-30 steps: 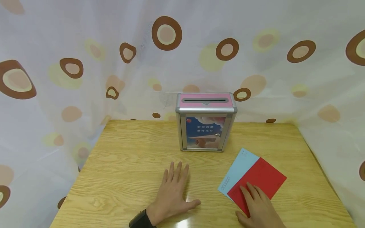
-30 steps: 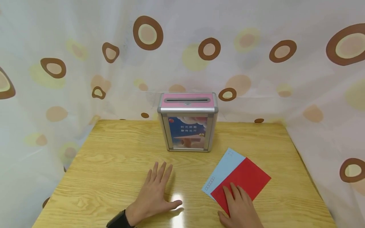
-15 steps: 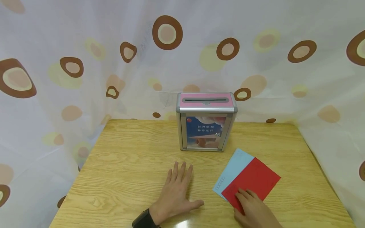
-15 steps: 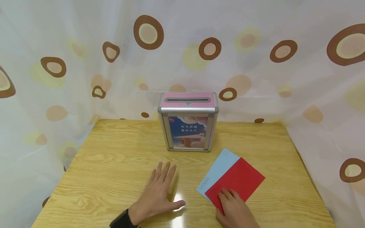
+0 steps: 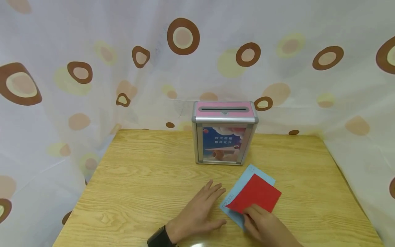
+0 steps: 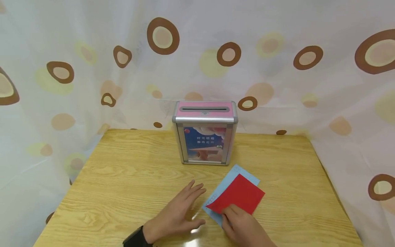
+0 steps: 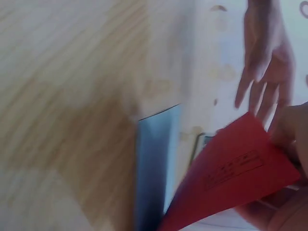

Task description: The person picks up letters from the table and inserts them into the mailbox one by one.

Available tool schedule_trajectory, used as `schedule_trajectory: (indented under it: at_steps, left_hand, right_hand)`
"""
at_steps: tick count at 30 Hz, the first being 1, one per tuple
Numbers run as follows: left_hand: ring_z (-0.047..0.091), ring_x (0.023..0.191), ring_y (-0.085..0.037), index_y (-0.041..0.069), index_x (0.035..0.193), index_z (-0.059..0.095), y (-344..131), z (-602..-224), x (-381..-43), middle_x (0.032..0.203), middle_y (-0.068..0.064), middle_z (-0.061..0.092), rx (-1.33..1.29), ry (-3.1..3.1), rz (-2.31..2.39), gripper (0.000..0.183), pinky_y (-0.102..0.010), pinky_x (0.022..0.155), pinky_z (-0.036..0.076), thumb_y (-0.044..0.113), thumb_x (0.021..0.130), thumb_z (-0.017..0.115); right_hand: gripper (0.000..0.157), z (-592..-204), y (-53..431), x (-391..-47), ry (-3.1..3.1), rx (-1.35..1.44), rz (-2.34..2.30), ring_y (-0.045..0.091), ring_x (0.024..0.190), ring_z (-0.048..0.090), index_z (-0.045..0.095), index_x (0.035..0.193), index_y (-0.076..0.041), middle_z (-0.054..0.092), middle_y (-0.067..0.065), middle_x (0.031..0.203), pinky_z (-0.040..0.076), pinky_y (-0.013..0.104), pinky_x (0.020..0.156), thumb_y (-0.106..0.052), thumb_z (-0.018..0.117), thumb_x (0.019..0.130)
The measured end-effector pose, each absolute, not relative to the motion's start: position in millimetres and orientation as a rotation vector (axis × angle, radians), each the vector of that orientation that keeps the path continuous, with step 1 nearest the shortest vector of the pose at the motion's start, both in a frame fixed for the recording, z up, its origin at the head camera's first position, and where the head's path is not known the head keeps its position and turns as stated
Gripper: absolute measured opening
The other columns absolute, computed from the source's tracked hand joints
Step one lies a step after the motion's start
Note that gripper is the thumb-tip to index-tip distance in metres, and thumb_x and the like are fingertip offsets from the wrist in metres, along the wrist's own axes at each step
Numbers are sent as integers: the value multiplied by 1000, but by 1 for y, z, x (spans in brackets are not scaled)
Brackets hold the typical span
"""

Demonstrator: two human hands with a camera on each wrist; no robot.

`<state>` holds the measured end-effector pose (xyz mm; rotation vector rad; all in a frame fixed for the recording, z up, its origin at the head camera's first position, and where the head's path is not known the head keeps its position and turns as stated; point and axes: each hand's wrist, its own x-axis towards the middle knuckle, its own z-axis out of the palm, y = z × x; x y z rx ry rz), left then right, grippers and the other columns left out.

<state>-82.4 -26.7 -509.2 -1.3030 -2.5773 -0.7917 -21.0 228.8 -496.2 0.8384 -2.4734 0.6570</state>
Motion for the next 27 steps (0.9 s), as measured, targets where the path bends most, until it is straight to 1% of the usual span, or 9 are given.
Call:
schedule_trajectory:
  at_steps: [3, 4, 9, 14, 16, 18, 21, 24, 27]
  left_hand:
    - [41, 149, -37, 6, 152, 44, -21, -508, -86, 153, -12, 53, -1325, -2497, -923, 82, -46, 120, 40, 32, 86, 84]
    - [42, 148, -37, 6, 152, 45, -19, -508, -87, 152, -11, 54, -1329, -2482, -969, 81, -44, 119, 41, 27, 85, 86]
    - [48, 145, -36, 6, 149, 46, -14, -506, -89, 148, -10, 57, -1348, -2445, -1086, 81, -39, 116, 44, 10, 80, 89]
    - [55, 139, -35, 6, 143, 51, -12, -508, -90, 140, -11, 62, -1343, -2473, -1141, 72, -36, 112, 48, -16, 78, 73]
    - [58, 136, -34, 7, 140, 55, -13, -510, -92, 136, -10, 64, -1335, -2492, -1159, 70, -35, 110, 50, -21, 77, 69]
    - [63, 130, -29, 8, 134, 59, -15, -512, -93, 133, -9, 67, -1333, -2500, -1172, 62, -31, 108, 52, -20, 80, 69]
    - [68, 120, -20, 10, 127, 65, -17, -515, -94, 126, -5, 71, -1322, -2510, -1179, 45, -24, 104, 53, -11, 87, 73]
    - [70, 112, -12, 11, 122, 69, -18, -516, -94, 119, -3, 74, -1305, -2500, -1219, 36, -18, 100, 53, -3, 90, 75]
    - [70, 109, -12, 10, 122, 69, -19, -515, -95, 117, -3, 75, -1300, -2458, -1307, 34, -18, 98, 54, -2, 90, 76]
  right_hand:
    - [37, -488, 224, -23, -2355, 942, 693, -3, 72, 53, 67, 94, -13, 63, -11, 87, 46, 4, 65, -33, 40, 110]
    - [37, -485, 223, -24, -2328, 972, 706, -2, 73, 54, 67, 96, -12, 63, -10, 89, 47, 4, 65, -32, 38, 110]
    - [30, -472, 217, -24, -2249, 1076, 824, 4, 84, 60, 66, 104, -6, 66, -2, 99, 53, 8, 77, -25, 44, 110]
    - [29, -466, 213, -23, -2200, 1073, 909, 7, 93, 63, 67, 108, -2, 66, 3, 107, 53, 9, 87, -23, 46, 110]
    - [29, -465, 211, -23, -2190, 1060, 920, 8, 95, 64, 67, 109, -3, 67, 4, 110, 52, 9, 90, -24, 47, 110]
    - [29, -463, 209, -23, -2189, 1050, 923, 9, 97, 65, 68, 109, -5, 67, 4, 112, 52, 9, 91, -25, 47, 110]
    - [27, -459, 206, -24, -2161, 1064, 939, 12, 98, 66, 69, 108, -5, 67, 7, 112, 53, 11, 93, -23, 48, 109]
    - [26, -458, 203, -28, -2094, 1090, 996, 13, 95, 67, 68, 108, 1, 68, 10, 109, 54, 12, 91, -20, 52, 108]
    - [26, -459, 200, -33, -2006, 1103, 1117, 16, 92, 68, 65, 110, 9, 68, 14, 105, 55, 13, 90, -16, 59, 105]
